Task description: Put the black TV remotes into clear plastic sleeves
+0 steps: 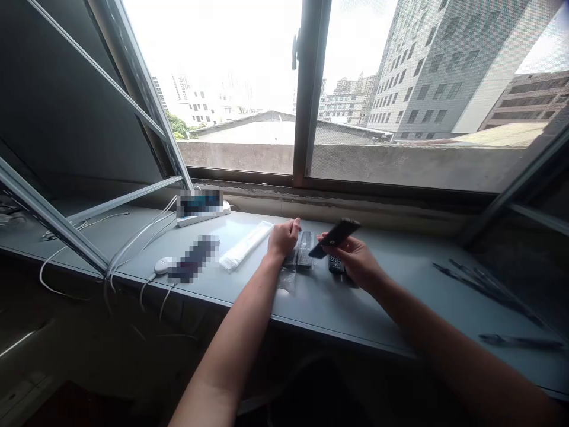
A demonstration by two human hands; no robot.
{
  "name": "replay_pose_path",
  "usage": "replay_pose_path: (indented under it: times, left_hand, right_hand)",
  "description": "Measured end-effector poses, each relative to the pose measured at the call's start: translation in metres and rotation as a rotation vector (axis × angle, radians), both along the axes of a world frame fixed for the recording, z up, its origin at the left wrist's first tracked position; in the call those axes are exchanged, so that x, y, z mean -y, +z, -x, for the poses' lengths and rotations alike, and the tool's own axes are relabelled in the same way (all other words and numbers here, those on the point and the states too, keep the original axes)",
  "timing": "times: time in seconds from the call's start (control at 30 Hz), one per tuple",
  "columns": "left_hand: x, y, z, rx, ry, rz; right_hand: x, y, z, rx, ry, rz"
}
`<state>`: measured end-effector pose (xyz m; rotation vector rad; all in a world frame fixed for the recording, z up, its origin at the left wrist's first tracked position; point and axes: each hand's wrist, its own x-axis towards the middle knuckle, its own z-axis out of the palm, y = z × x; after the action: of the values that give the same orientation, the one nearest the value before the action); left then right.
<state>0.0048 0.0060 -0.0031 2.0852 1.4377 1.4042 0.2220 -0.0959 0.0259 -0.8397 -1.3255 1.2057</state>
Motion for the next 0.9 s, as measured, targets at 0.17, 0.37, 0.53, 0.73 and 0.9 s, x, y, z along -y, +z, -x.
replay_pose_path:
  times: [0.17,0.37,0.53,0.73,0.9]
  left_hand:
    - [0.001,0.0,0.0,-0.006,-0.002,-0.008]
    - [0.0,-0.001,0.001,-0.006,-0.002,-0.005]
    - [0.001,0.001,0.001,-0.023,0.012,0.015]
    - [0.002,0.002,0.001,-0.025,0.016,0.026]
    - [0.003,0.002,0.0,-0.023,0.021,0.031]
  right_hand:
    - [0.004,0.003,0.002,-0.167,0.104,0.218]
    - [0.001,0.007,-0.002,-0.322,0.246,0.351]
    - [0.001,0.011,-0.003,-0.428,0.288,0.419]
    - [-0.002,0.007,-0.004,-0.328,0.139,0.466]
    - [-0.005,0.006,-0.007,-0.242,0.202,0.414]
